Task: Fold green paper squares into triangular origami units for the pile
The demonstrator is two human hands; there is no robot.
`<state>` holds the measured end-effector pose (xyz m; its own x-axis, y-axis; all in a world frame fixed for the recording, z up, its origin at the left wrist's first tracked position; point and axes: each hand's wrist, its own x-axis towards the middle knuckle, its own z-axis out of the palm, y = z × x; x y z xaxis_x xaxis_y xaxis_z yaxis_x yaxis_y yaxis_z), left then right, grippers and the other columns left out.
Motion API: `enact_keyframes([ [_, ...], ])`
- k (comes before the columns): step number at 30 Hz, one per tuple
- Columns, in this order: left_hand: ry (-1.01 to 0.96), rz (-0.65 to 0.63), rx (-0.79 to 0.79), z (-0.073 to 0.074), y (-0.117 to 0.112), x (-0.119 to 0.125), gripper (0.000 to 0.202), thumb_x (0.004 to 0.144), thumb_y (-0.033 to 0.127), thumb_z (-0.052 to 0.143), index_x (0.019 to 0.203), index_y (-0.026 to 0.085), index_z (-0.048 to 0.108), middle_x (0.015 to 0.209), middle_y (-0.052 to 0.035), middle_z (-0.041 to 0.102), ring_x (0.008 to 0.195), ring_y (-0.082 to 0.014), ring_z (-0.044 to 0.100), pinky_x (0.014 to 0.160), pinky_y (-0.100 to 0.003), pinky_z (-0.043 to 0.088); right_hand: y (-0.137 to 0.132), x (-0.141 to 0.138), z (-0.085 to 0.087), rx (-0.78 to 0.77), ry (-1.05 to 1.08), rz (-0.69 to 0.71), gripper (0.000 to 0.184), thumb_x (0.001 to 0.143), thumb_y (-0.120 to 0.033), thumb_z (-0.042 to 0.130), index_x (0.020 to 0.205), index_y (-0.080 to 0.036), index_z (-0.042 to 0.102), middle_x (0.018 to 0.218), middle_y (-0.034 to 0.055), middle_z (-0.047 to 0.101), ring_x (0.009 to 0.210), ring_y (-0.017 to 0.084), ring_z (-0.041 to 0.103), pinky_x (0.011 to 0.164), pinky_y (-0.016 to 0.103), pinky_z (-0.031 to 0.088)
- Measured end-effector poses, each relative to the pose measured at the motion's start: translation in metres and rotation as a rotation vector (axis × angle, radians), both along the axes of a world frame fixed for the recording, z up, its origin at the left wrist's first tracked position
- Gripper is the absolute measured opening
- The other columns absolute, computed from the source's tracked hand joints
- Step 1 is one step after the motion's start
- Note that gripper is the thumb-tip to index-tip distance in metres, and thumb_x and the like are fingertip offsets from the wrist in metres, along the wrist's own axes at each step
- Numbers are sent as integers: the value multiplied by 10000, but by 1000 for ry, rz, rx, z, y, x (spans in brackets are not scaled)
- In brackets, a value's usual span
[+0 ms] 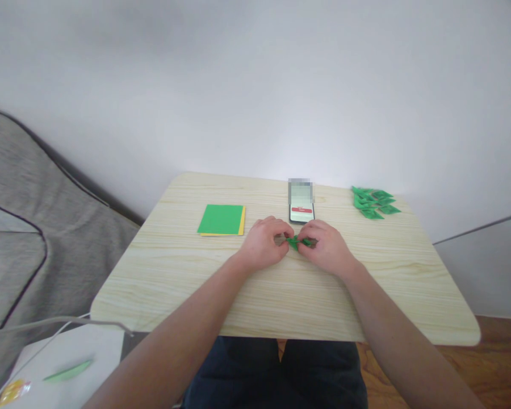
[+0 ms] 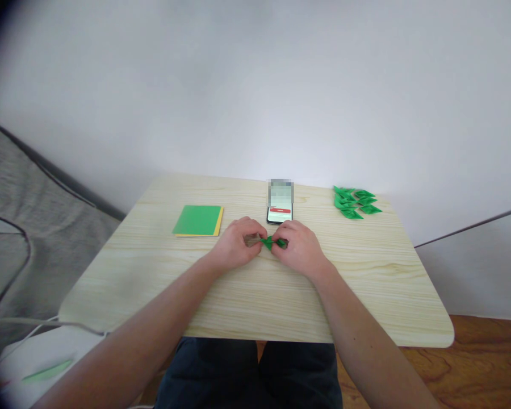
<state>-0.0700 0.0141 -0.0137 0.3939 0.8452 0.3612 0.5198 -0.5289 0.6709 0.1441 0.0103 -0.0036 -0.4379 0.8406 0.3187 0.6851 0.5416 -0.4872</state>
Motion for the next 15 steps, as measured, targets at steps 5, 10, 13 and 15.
enact_keyframes([
  [5, -12, -21, 24, -2, 2, -1, 236, 741, 66, 639, 867, 236, 746, 881, -21, 742, 917, -225, 639, 839, -366, 504, 1, 1, 0, -7, -7, 7, 117, 788, -157, 714, 839, -256, 752, 933, 44, 709, 890, 220, 649, 787, 349, 516],
  [10, -6, -35, 39, -2, 3, -1, 224, 742, 66, 640, 859, 228, 741, 877, -24, 736, 909, -221, 634, 839, -365, 503, 1, 2, 0, -23, 38, 28, 118, 803, -154, 704, 860, -248, 747, 916, 41, 707, 892, 220, 650, 816, 361, 520],
  [13, 8, -28, 36, -2, 2, 0, 224, 740, 69, 643, 855, 232, 743, 854, -25, 728, 898, -222, 634, 828, -363, 503, 1, 1, 2, -31, 64, 29, 109, 814, -161, 704, 864, -250, 744, 909, 40, 719, 906, 227, 659, 842, 373, 523],
  [15, 10, -24, 36, -1, 1, 0, 224, 742, 71, 644, 857, 235, 746, 847, -26, 725, 898, -224, 635, 823, -361, 504, -1, 1, 3, -33, 70, 18, 110, 813, -161, 706, 863, -252, 744, 915, 40, 729, 916, 231, 665, 854, 380, 524],
])
